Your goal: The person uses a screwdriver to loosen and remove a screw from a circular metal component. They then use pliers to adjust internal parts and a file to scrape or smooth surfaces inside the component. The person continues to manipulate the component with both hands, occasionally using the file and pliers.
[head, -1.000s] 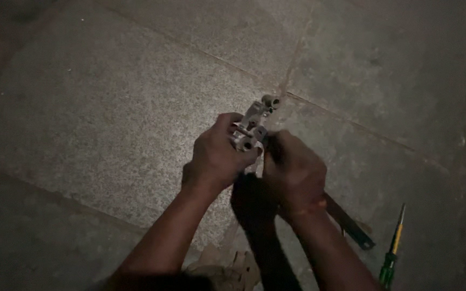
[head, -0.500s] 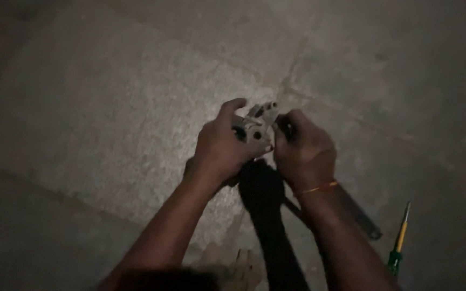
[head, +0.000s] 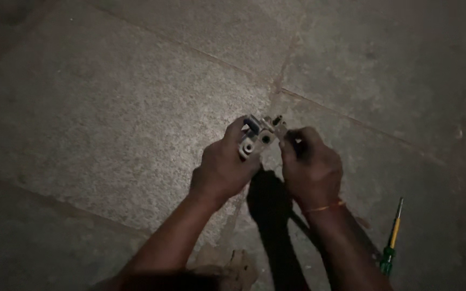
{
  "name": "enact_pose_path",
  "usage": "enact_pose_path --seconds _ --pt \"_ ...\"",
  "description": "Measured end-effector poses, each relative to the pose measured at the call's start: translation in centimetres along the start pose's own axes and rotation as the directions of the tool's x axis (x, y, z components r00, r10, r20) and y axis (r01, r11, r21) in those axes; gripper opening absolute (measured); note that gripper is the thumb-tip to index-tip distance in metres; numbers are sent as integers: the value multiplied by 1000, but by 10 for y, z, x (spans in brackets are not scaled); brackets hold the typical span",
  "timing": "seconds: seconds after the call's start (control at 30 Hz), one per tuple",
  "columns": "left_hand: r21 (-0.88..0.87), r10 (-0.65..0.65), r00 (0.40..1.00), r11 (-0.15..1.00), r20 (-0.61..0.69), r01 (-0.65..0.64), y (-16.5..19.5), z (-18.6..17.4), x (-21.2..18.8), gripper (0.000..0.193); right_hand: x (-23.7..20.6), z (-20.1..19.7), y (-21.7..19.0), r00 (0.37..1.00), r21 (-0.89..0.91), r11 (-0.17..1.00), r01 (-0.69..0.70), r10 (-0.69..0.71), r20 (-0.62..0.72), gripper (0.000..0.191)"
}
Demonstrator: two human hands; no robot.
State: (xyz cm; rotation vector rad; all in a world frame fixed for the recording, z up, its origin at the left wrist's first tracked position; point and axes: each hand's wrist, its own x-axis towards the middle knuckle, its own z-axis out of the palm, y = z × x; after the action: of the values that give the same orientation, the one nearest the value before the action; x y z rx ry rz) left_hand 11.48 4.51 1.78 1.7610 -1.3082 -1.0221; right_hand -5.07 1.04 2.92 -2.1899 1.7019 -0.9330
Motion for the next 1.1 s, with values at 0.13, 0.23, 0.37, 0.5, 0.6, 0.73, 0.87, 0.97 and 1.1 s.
enact_pose_path --seconds 0.13,0.23,0.37,0.5,0.6,0.73,0.87,0.97,1.1 --pt "-5 122 985 992 -120 -124 -4 0 -1 75 -1 -7 -8 998 52 996 69 -69 7 18" --pt "-23 134 988 990 -82 -136 -6 2 -1 80 -9 -10 -20 985 32 984 174 -174 -9 18" --pt "-23 130 986 991 -101 -133 -7 4 1 76 -16 -10 -32 992 6 993 114 -114 61 15" --pt "-13 133 983 991 -125 -136 -6 3 4 83 -16 -11 -36 945 -18 947 322 -322 -48 8" --pt "-31 134 988 990 -72 -137 -4 1 5 82 -16 -13 -35 964 -148 953 263 -255 69 12" --pt "-22 62 997 998 -49 -63 -5 2 6 81 -18 -14 -31 904 -68 903 425 -427 -27 12" --pt "-31 132 984 990 -123 -137 -7 4 8 80 -18 -11 -28 867 -128 862 490 -497 -25 10" --pt "-18 90 994 996 -69 -92 -5 3 9 81 -18 -8 -28 885 -160 879 450 -463 -56 10" --pt "8 40 999 999 -9 -40 2 -5 5 83 -22 -12 -27 916 -71 914 401 -401 9 16"
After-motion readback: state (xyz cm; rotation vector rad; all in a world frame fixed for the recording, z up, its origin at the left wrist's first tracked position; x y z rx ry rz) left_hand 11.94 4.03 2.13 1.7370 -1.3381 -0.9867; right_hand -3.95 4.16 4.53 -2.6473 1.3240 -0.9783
